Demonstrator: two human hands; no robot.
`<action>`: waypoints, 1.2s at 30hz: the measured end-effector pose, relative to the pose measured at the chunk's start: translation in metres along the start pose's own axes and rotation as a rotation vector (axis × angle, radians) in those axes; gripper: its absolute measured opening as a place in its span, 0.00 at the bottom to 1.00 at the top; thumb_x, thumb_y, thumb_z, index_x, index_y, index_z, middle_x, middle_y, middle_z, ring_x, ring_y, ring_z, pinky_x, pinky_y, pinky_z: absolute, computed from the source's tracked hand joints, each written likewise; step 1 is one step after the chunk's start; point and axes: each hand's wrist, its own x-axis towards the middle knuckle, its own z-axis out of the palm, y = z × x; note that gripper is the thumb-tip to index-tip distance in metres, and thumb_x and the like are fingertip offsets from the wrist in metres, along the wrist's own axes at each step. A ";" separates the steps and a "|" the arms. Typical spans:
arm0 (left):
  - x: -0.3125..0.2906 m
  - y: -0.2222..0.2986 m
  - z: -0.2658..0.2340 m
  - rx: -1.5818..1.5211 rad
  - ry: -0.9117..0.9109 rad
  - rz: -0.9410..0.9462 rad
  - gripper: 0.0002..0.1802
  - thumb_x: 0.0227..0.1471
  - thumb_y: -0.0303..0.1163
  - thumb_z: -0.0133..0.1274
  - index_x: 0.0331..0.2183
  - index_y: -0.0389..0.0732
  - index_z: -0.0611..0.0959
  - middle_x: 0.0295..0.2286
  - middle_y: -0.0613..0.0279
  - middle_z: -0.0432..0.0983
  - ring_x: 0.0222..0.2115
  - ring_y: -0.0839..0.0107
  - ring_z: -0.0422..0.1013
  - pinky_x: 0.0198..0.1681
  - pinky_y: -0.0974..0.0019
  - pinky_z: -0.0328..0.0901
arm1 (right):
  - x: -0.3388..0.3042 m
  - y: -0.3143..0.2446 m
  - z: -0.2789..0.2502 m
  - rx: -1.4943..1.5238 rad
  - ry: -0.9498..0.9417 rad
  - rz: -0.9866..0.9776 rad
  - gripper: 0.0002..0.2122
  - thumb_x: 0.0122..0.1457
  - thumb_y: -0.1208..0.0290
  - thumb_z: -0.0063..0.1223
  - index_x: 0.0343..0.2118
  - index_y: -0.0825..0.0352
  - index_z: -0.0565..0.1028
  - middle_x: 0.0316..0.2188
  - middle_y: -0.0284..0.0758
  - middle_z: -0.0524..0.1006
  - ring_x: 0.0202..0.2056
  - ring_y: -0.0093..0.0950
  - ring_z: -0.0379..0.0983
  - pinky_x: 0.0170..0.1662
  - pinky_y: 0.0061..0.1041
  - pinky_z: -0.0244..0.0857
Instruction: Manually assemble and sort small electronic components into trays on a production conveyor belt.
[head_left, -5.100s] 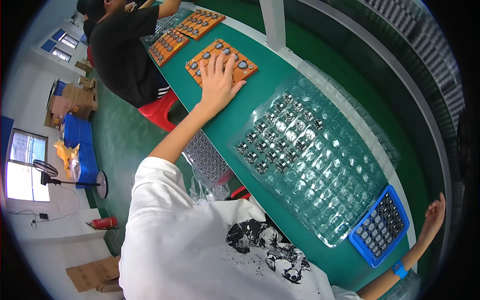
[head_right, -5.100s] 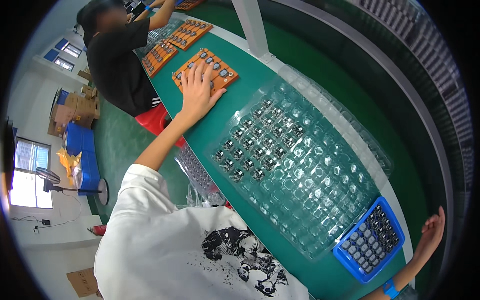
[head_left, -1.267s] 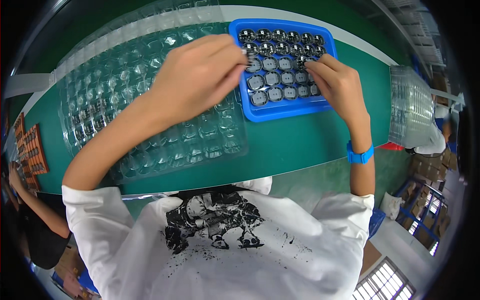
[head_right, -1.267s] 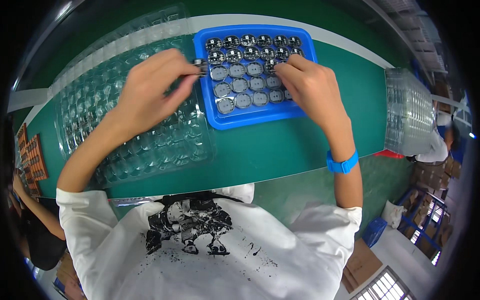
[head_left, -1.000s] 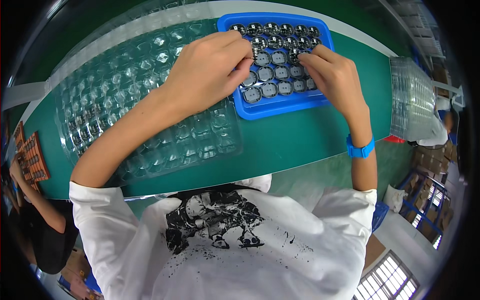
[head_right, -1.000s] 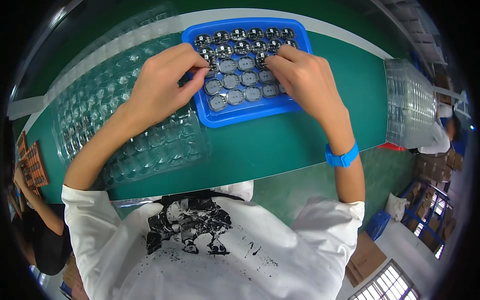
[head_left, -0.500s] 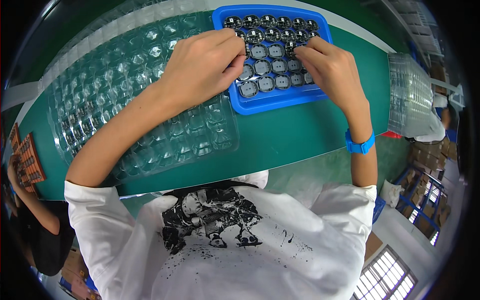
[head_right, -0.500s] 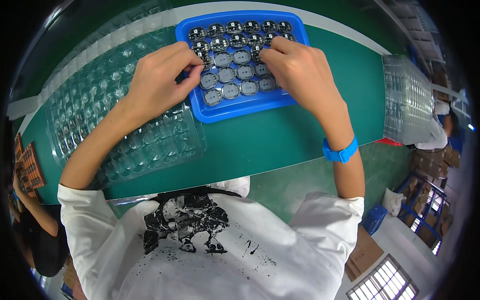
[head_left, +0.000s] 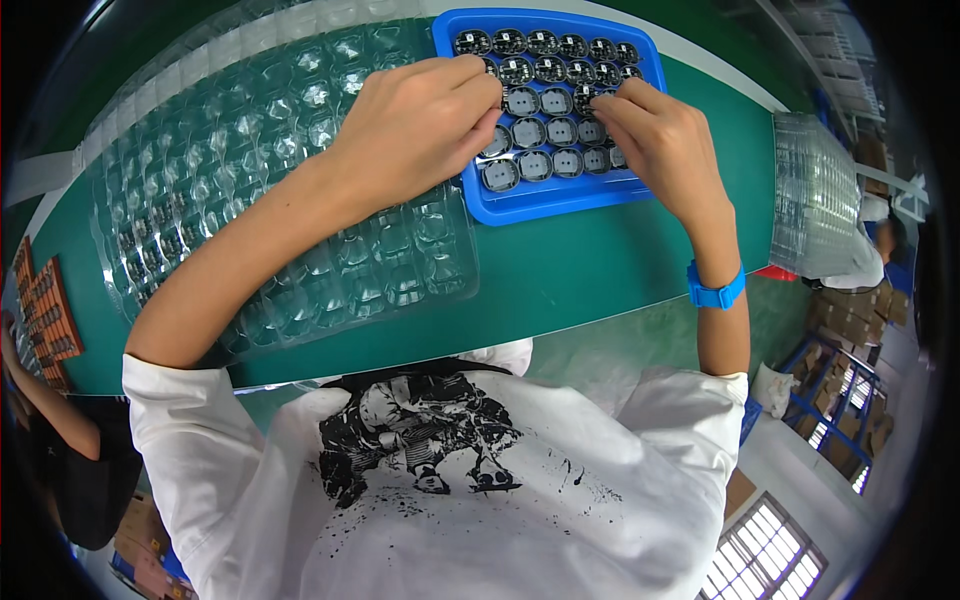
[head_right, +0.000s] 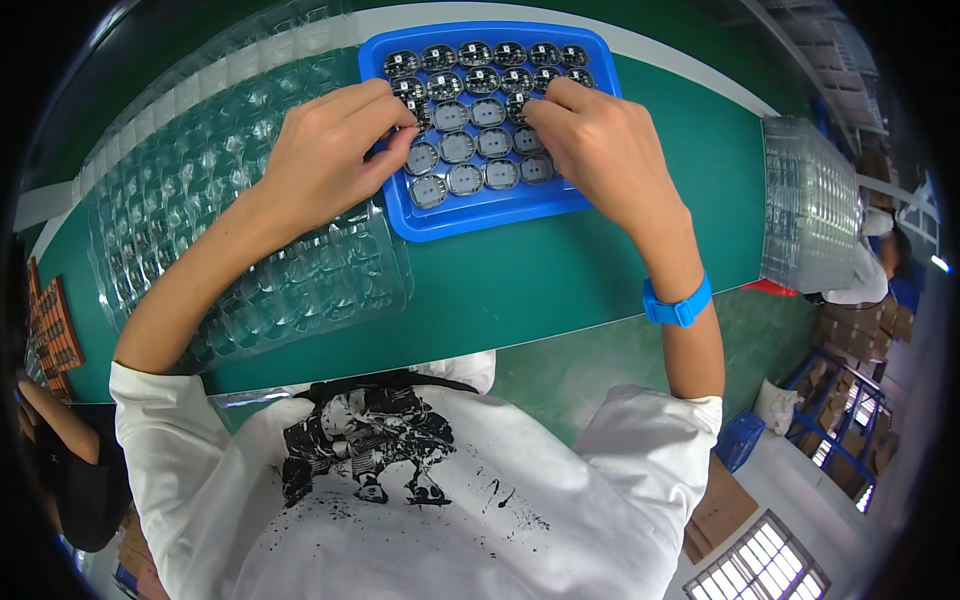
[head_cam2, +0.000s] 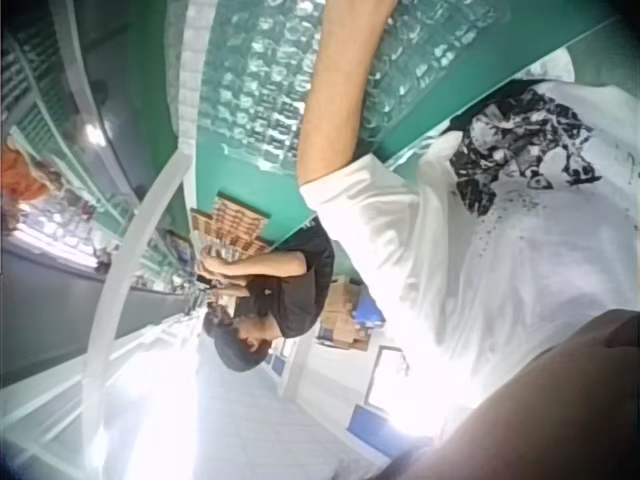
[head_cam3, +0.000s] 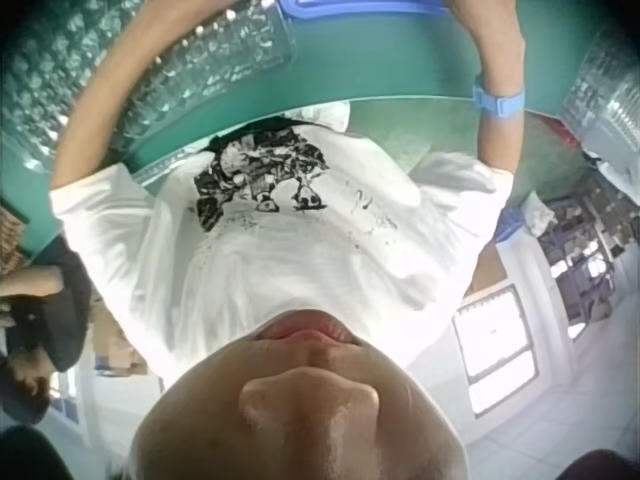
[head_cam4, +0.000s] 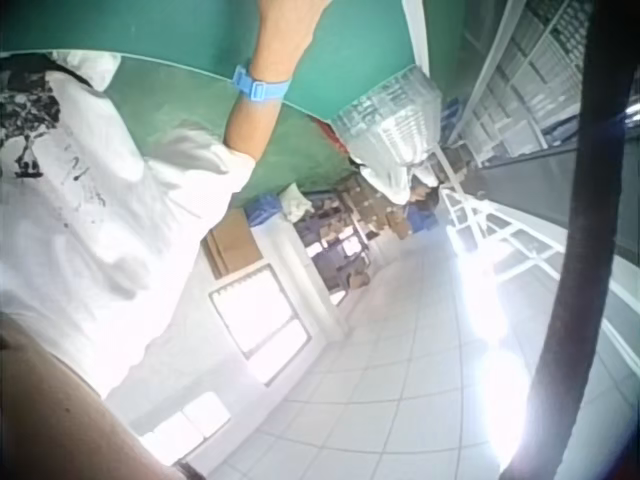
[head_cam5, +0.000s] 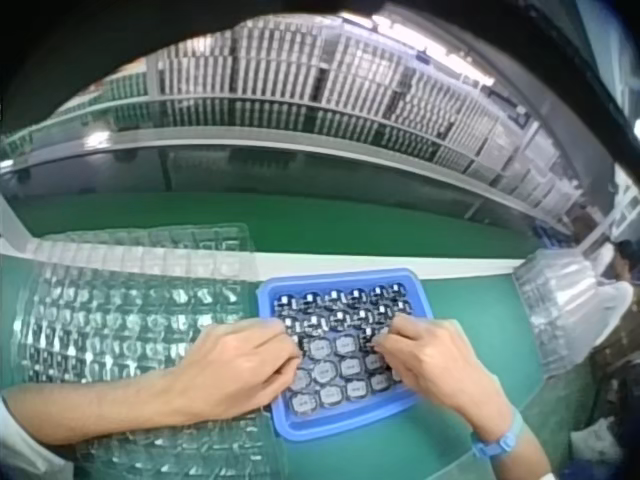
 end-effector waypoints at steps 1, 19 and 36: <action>0.000 0.000 0.000 0.000 0.002 -0.002 0.06 0.46 0.28 0.57 0.25 0.39 0.76 0.24 0.61 0.70 0.26 0.61 0.72 0.25 0.59 0.68 | 0.000 0.000 0.000 0.002 0.011 -0.006 0.08 0.49 0.81 0.61 0.33 0.67 0.79 0.27 0.35 0.75 0.24 0.36 0.74 0.26 0.31 0.67; -0.001 0.000 0.000 0.008 0.003 0.002 0.06 0.47 0.29 0.57 0.25 0.39 0.76 0.25 0.61 0.71 0.27 0.61 0.73 0.25 0.59 0.69 | -0.001 0.000 0.003 0.017 -0.005 -0.009 0.07 0.49 0.81 0.60 0.32 0.68 0.79 0.25 0.36 0.74 0.25 0.37 0.74 0.26 0.32 0.67; 0.000 0.000 -0.001 0.009 -0.002 -0.001 0.06 0.47 0.28 0.58 0.26 0.38 0.77 0.25 0.61 0.71 0.27 0.62 0.73 0.25 0.60 0.69 | 0.000 0.000 -0.003 0.130 0.120 0.049 0.07 0.52 0.80 0.60 0.35 0.69 0.80 0.25 0.35 0.75 0.22 0.29 0.72 0.24 0.25 0.64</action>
